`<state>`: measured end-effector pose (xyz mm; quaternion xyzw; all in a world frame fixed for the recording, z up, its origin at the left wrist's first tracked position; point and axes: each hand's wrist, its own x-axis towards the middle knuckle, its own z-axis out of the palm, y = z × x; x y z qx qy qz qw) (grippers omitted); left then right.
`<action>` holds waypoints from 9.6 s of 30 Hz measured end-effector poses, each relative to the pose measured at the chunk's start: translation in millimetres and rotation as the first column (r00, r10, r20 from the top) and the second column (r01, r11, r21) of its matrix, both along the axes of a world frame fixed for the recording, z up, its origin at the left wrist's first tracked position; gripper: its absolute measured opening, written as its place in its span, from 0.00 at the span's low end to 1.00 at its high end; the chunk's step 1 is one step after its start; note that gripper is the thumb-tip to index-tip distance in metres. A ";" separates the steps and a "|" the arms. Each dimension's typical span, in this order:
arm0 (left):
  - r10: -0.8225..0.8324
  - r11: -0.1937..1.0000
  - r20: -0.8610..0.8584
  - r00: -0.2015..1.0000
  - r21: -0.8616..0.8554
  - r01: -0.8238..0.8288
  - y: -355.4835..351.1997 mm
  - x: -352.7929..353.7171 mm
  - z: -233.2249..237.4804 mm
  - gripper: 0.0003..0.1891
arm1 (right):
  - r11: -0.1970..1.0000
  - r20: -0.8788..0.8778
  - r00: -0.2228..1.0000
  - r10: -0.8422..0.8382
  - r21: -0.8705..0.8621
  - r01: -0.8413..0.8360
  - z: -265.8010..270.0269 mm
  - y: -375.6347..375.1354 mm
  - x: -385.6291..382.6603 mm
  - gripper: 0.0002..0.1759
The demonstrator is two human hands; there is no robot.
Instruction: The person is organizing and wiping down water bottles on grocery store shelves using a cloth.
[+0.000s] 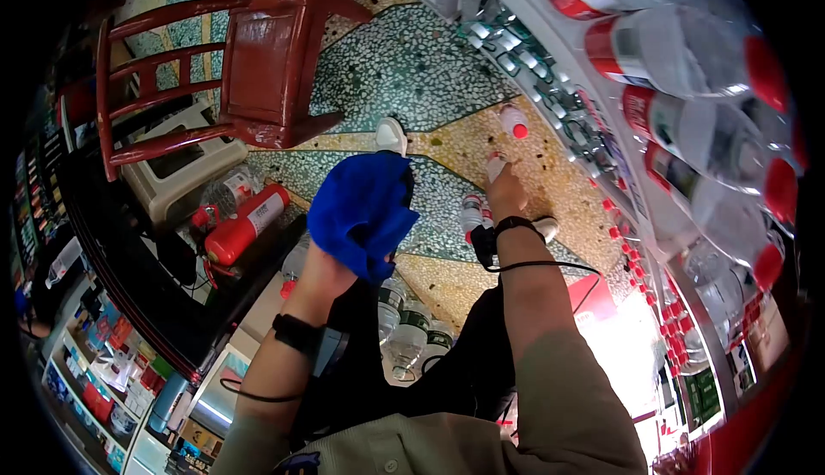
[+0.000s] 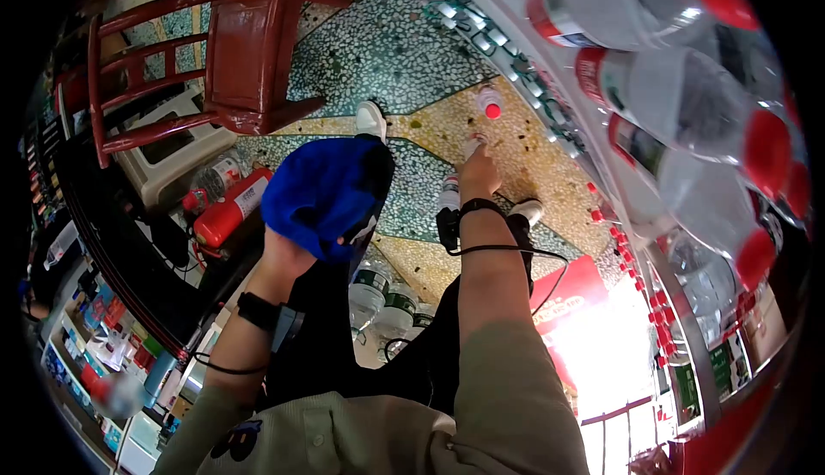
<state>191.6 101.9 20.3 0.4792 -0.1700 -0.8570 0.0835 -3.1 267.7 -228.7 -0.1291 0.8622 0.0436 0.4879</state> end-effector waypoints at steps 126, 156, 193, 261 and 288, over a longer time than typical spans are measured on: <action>0.160 0.929 0.067 0.985 0.329 -0.173 19.9 17.2 26.6 0.26 | 0.423 0.228 0.681 -0.696 -0.636 0.645 308.1 74.4 -73.6 0.20; -0.342 0.894 0.442 0.829 -0.121 0.432 99.3 -142.6 44.9 0.18 | 0.366 0.116 0.879 -0.462 -0.878 0.308 430.0 78.2 -16.1 0.23; -0.369 0.928 0.342 0.864 0.096 0.359 62.2 -121.0 52.4 0.18 | 0.227 -0.227 0.546 -0.806 -0.971 -0.069 338.3 98.4 -151.9 0.34; -0.502 0.807 0.298 0.812 -0.176 0.563 116.8 -132.8 39.2 0.13 | 0.771 -0.316 0.864 -0.393 -0.625 0.122 450.9 121.2 -42.6 0.29; -0.467 0.878 0.313 0.827 0.052 0.476 89.3 -97.9 25.7 0.13 | 0.541 -0.323 0.627 -0.709 -0.820 0.188 425.5 81.2 -170.6 0.21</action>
